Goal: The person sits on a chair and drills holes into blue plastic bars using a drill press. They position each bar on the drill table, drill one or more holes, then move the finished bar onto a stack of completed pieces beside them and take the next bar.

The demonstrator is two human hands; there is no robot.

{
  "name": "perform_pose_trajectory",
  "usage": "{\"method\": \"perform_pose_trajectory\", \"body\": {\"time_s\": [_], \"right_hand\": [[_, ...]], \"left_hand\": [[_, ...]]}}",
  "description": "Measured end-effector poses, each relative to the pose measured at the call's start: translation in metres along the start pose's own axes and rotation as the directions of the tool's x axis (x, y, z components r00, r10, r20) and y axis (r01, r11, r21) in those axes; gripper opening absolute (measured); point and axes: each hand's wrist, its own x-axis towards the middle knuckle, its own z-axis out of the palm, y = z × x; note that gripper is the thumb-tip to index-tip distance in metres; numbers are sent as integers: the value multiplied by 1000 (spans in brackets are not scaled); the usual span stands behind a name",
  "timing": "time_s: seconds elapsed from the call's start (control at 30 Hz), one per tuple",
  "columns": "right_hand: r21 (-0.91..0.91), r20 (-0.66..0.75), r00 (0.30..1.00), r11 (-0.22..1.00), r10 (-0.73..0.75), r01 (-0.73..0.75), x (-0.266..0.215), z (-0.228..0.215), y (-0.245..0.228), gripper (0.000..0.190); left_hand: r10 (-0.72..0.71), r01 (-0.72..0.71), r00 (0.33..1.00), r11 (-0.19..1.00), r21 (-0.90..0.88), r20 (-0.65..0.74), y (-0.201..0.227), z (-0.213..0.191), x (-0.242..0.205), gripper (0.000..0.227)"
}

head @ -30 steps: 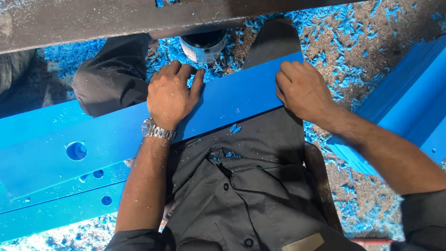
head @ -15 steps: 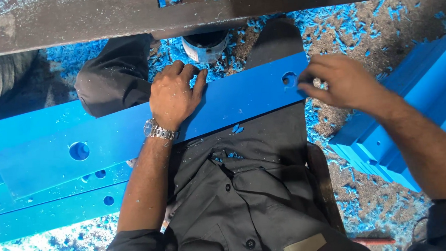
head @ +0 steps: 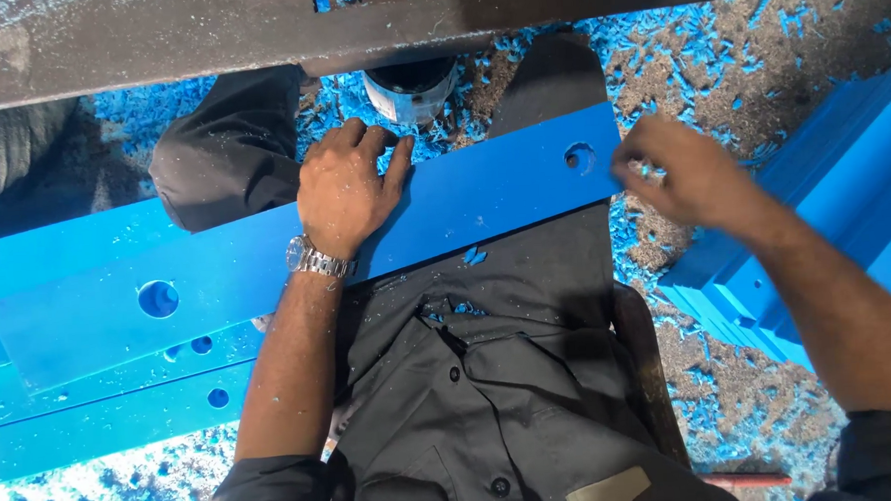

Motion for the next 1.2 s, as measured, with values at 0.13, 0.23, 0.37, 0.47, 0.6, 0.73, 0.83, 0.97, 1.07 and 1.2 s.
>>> {"method": "perform_pose_trajectory", "body": {"time_s": [0.13, 0.23, 0.37, 0.47, 0.6, 0.73, 0.83, 0.97, 1.07, 1.2], "right_hand": [[52, -149, 958, 969, 246, -241, 18, 1, 33, 16], [48, -291, 945, 989, 149, -141, 47, 22, 23, 18], [374, -272, 954, 927, 124, -13, 74, 24, -41, 21], [466, 517, 789, 664, 332, -585, 59, 6, -53, 23], [-92, 353, 794, 863, 495, -497, 5, -22, 9, 32], [-566, -139, 897, 709, 419, -419, -52, -51, 40, 36], [-200, -152, 787, 761, 599, -617, -66, -33, 42, 36], [-2, -84, 957, 960, 279, -281, -48, 7, 45, 38], [138, 115, 810, 798, 575, -586, -32, 42, 46, 52], [200, -41, 796, 785, 604, -586, -16, 82, 65, 66]], "left_hand": [[-9, 8, 1000, 1000, 19, 21, -1, 3, 1, 33], [-32, 31, 998, 999, 24, 45, 0, -1, 0, 33], [-48, 47, 998, 998, 35, 36, -3, -1, 1, 33], [-34, 33, 999, 999, 25, 29, -5, 0, 1, 31], [-21, 20, 999, 1000, 15, 29, -1, 1, 0, 32], [-18, 17, 999, 1000, 25, 43, 10, 3, -1, 34], [-27, 29, 997, 999, -27, 79, 30, 14, -9, 48], [25, -18, 997, 995, -100, 72, 43, 3, -32, 60], [96, -88, 993, 991, -101, 75, 32, -20, -60, 61], [17, -17, 998, 1000, -13, 55, -7, -64, -110, 62]]}}
